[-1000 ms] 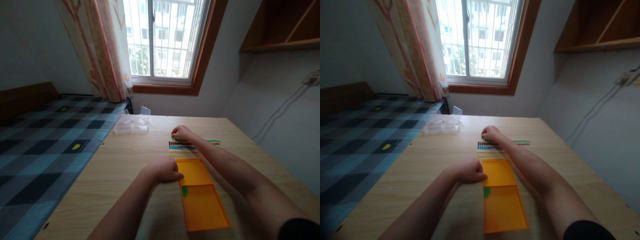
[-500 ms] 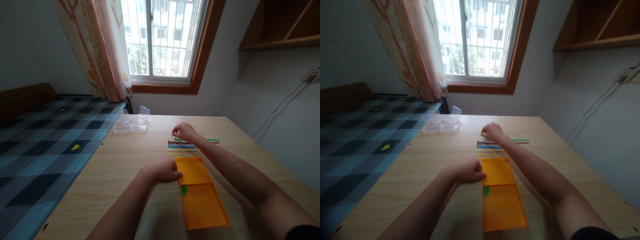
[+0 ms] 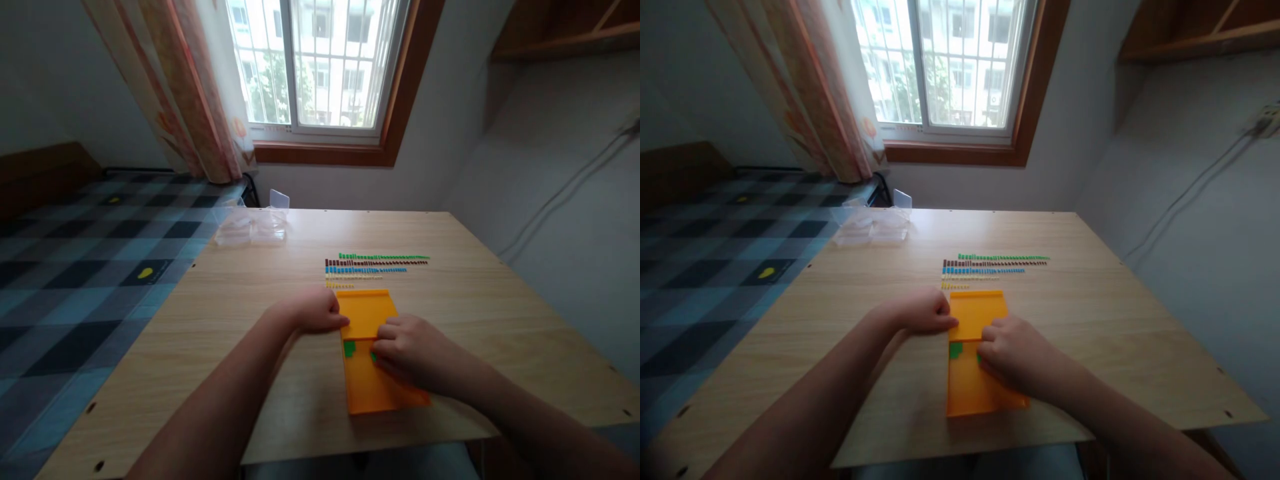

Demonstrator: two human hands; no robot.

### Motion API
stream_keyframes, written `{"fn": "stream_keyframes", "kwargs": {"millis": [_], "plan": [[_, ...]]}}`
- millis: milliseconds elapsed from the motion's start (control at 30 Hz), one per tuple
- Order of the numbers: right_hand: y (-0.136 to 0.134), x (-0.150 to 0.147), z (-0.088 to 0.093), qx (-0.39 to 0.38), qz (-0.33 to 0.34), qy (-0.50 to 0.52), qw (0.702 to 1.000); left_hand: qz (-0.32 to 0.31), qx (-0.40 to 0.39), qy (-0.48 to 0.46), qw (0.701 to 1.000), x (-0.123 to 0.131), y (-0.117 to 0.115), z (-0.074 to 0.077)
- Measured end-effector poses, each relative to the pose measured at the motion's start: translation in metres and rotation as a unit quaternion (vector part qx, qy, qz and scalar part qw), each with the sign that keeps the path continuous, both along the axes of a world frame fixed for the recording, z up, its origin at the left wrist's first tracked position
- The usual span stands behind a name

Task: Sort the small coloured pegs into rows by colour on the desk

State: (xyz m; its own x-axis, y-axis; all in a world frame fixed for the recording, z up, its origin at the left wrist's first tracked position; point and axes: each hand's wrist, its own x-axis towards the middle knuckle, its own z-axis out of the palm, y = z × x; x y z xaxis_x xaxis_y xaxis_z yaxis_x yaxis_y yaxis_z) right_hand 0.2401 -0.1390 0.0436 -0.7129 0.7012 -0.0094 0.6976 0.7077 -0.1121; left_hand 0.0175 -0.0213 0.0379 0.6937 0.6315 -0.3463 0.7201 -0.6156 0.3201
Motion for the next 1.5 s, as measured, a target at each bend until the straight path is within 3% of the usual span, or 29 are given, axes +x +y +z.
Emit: {"fn": "stream_keyframes", "kwargs": {"millis": [100,300,600,1100,1300,1500], "plan": [[0.003,0.0,-0.013,0.034,0.0,0.009,0.999,0.002,0.002,0.0,1.0,0.0,0.0,0.0],[0.004,0.01,-0.018,0.046,0.051,0.037,0.997,-0.001,-0.008,-0.002,1.0,-0.001,0.002,-0.003],[0.0,-0.006,-0.028,0.063,-0.001,0.055,0.996,-0.007,-0.001,0.008,1.0,0.001,0.001,0.001],[0.008,0.009,-0.028,0.087,-0.011,0.185,0.979,-0.007,-0.002,-0.001,1.0,-0.002,0.0,-0.001],[0.049,0.017,-0.011,0.115,-0.082,0.191,0.971,-0.006,0.009,0.002,1.0,-0.001,0.0,0.002],[0.126,-0.002,0.015,0.114,-0.143,0.041,0.982,-0.004,0.01,-0.004,1.0,-0.002,-0.001,0.003]]}}
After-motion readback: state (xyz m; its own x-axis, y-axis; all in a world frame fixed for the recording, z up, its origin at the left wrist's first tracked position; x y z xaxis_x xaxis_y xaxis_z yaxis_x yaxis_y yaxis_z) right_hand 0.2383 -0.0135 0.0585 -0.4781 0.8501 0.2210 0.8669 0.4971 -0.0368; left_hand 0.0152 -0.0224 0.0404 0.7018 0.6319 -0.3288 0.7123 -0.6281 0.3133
